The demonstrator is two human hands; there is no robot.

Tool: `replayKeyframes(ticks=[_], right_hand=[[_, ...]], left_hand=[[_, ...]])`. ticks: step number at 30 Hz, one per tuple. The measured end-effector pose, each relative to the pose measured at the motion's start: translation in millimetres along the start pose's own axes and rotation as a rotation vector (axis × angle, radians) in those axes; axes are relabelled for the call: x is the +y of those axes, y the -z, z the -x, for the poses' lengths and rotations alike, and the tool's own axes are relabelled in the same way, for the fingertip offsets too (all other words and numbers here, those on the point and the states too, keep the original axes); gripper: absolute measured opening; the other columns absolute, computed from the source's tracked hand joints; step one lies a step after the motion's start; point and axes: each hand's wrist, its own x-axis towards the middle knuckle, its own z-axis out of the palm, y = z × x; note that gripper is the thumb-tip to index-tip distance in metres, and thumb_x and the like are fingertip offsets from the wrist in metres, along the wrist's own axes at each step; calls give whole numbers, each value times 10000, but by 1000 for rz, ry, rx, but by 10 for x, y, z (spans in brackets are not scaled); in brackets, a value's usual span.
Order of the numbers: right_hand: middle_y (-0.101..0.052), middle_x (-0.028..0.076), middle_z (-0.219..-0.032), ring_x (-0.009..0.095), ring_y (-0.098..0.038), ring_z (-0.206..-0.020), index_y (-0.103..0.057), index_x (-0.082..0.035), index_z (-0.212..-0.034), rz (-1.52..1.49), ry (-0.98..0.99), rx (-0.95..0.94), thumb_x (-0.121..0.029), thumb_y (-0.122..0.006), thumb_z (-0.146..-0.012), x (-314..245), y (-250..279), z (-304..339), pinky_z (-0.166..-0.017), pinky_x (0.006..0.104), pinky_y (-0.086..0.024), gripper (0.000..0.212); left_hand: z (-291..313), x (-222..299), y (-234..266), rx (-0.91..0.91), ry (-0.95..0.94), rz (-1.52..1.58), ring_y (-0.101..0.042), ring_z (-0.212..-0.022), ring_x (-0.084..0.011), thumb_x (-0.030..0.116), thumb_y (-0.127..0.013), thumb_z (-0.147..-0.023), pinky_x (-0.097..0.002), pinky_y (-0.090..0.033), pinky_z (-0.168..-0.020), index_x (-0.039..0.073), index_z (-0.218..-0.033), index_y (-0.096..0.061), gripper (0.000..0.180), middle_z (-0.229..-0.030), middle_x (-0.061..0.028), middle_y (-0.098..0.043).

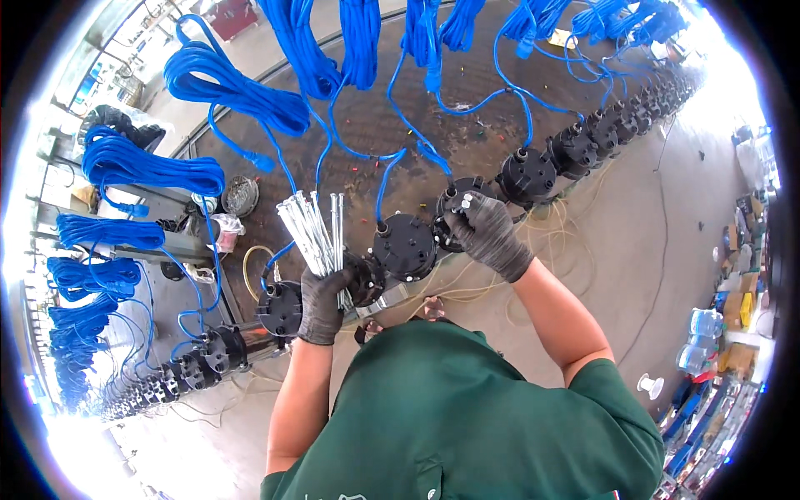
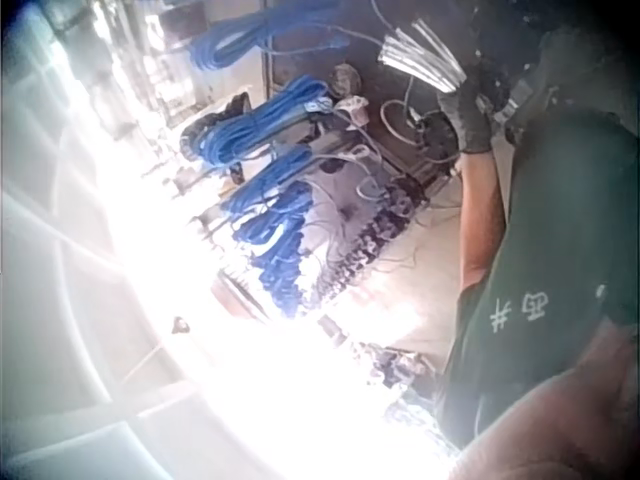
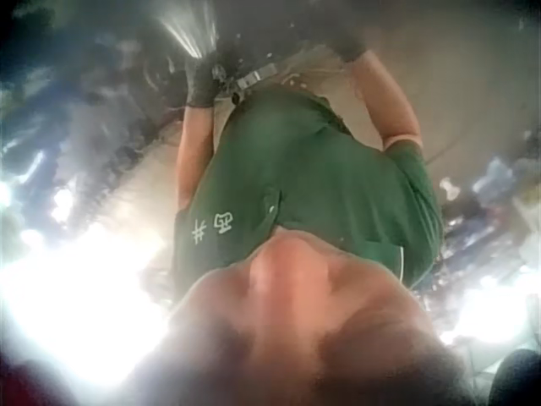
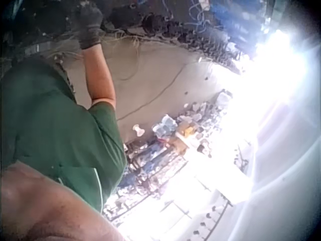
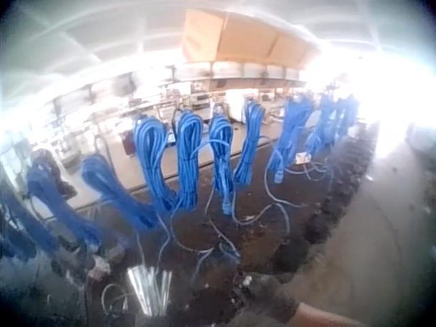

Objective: The person holds a bundle of long bolts and inserts them one by one into the top covers of motor casings along the assembly line by hand.

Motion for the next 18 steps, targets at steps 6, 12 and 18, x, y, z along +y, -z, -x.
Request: replayKeyframes(ticks=[6, 12, 18], right_hand=[[-638, 157, -834, 387, -641, -762, -644, -53, -925, -56, 42, -162, -150, -697, -862, 1, 88, -49, -674, 467, -532, 127], [-639, 166, -804, 368, -659, -775, -644, -28, -978, 59, -3, -206, -182, -663, -898, 52, 16, -158, -690, 453, -542, 175], [-683, 168, -857, 343, -686, -803, -662, -51, -1046, 296, 210, -419, -204, -635, -929, 163, -143, -78, -706, 441, -550, 194]], left_hand=[[-4, 39, 52, -52, 62, 6, -682, -779, -188, 23, -584, -798, -317, -553, -683, -24, -1064, -667, 283, -907, -85, -705], [-3, 79, 24, -33, 48, -51, -685, -794, -182, 11, -592, -793, -313, -559, -714, -22, -1087, -669, 305, -903, -78, -701], [-41, 55, 32, -35, 52, -132, -694, -824, -171, 20, -608, -790, -313, -565, -749, -17, -1101, -685, 323, -935, -85, -721]])
